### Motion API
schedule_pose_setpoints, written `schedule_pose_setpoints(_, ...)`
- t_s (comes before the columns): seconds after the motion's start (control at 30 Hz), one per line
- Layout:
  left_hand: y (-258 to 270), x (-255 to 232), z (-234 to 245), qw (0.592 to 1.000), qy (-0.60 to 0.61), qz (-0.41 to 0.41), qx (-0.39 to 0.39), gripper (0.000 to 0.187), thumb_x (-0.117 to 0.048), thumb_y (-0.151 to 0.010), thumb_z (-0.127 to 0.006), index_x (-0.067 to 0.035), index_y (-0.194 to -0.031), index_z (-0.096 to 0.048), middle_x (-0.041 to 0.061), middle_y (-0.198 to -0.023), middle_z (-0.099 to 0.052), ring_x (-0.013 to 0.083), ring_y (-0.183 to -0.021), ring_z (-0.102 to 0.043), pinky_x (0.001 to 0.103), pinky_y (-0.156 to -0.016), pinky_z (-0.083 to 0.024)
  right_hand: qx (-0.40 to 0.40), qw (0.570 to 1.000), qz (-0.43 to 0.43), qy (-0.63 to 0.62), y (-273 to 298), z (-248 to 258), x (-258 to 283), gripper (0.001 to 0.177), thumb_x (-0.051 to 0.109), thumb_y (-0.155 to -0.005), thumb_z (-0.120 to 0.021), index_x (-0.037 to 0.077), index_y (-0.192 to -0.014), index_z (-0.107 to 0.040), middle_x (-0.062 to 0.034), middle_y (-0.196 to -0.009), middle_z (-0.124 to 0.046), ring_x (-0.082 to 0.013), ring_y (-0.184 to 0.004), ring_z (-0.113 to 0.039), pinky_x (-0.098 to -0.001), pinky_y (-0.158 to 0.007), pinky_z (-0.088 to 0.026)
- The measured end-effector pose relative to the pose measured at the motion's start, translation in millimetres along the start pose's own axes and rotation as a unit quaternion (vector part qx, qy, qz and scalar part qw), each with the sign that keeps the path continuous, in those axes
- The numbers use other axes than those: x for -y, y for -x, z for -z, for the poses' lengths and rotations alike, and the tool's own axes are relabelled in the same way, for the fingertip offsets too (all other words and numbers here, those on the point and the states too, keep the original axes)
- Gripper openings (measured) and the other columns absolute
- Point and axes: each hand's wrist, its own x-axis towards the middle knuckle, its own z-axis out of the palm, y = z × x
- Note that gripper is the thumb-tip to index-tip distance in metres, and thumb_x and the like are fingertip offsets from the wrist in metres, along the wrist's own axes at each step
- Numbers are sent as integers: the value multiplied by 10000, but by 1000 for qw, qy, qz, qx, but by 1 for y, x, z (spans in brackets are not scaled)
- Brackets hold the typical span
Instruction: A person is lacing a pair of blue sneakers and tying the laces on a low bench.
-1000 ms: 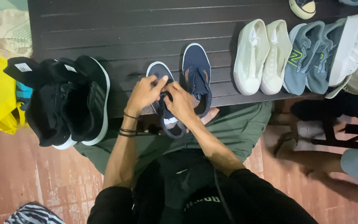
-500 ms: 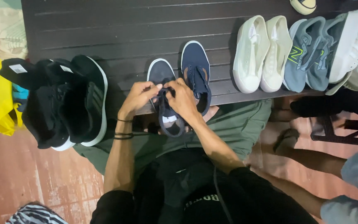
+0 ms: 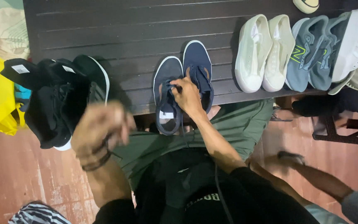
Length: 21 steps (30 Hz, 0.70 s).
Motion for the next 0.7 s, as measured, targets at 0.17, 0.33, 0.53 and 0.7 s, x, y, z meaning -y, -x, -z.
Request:
schedule_pose_setpoints(0.17, 18, -41, -62, 865, -134, -92, 474, 510, -421, -1079, -435, -20, -957, -726, 126, -881, -762, 266, -735, -746, 364, -679, -593, 65, 995, -13, -81, 5, 20, 7, 313, 222, -951, -694, 36, -1199, -734, -130, -1175, -748, -253, -998, -744, -345, -936, -559)
schedule_pose_setpoints(0.33, -17, 31, -60, 872, -469, 139, 29, 433, -498, -1008, -577, -121, -944, -781, 152, -817, -776, 363, -873, -760, 473, -775, -570, 34, 999, 0, 26, 2, -11, -17, 153, 147, -942, -665, 57, -1013, -767, -165, -910, -704, -373, -885, -722, -455, -752, -593)
schedule_pose_setpoints(0.53, -71, 130, -90, 934, -330, -104, -94, 497, -205, -966, -716, 45, -1376, -590, 312, -1299, -640, 461, -1286, -578, 534, -1094, -451, 67, 967, -78, -234, 1, 12, 12, 200, 183, -977, -590, 26, -933, -705, -165, -843, -641, -279, -792, -643, -344, -641, -509)
schedule_pose_setpoints(0.7, -73, 153, -102, 925, -343, -69, -147, 551, -193, -978, -649, 15, -1470, -514, 305, -1383, -592, 443, -1314, -561, 513, -1097, -444, 138, 892, -140, -406, 1, 42, 26, 347, 368, -979, -687, 38, -887, -744, -51, -768, -606, -121, -716, -627, -137, -512, -460)
